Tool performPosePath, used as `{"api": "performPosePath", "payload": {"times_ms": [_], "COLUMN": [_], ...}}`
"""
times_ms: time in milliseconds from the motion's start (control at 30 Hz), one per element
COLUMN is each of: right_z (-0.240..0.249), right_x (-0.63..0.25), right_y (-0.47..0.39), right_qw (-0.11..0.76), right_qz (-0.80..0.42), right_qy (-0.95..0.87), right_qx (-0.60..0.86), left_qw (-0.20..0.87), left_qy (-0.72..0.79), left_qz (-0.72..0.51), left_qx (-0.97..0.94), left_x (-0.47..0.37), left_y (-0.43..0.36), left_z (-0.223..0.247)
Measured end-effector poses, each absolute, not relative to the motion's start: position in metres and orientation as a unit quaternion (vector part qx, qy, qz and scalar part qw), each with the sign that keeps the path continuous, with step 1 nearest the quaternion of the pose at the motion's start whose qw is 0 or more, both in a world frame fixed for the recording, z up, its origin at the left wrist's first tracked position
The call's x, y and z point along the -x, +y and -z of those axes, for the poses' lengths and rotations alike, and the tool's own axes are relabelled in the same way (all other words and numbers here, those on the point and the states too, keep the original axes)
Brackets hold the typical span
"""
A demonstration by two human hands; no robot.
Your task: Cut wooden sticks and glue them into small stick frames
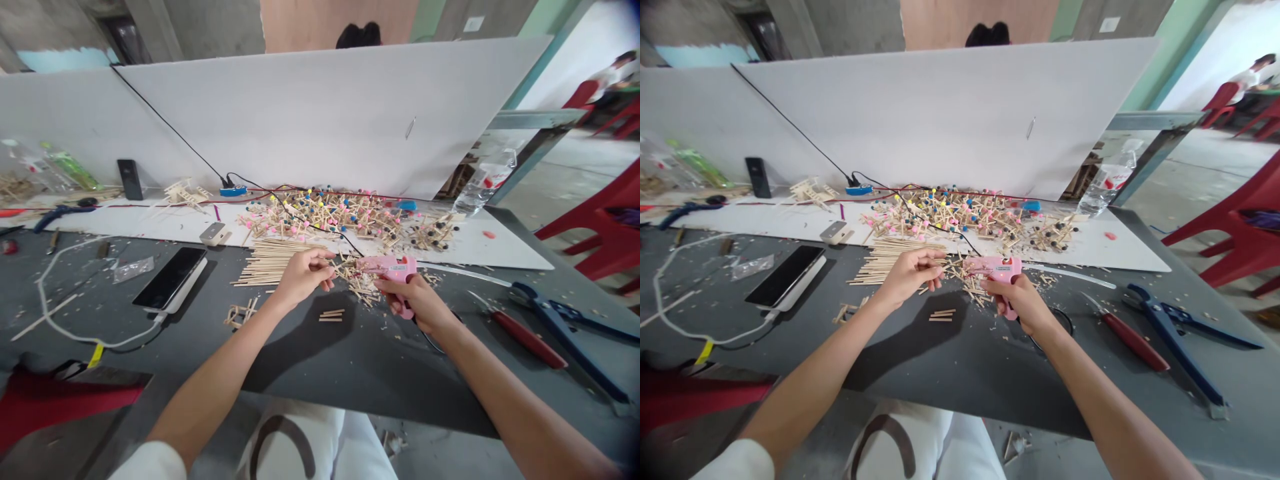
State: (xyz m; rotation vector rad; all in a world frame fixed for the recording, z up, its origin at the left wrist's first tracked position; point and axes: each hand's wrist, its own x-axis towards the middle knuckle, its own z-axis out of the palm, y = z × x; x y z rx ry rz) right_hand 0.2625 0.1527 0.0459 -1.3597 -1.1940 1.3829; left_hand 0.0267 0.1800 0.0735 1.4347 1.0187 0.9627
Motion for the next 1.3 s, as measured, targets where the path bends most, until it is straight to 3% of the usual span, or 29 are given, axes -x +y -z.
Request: {"api": "performPosePath", "payload": {"times_ms": [1000, 1300], "right_z": [-0.049, -0.048], "right_x": [-0.272, -0.269], "right_y": [0.156, 0.155], "right_qw": [0.453, 0.525], "right_qz": [-0.512, -0.489], "right_qy": [-0.467, -0.449], "right_qx": [0.561, 0.532], "left_qw": [0.579, 0.544], "left_qy": [0.415, 0.401], "left_qz": [-0.406, -0.433], "left_qx": [-0.572, -0.596], "left_x": [-0.027, -0.027], "left_y": [0.18, 0.181], "left_z": [-0.076, -0.069]}}
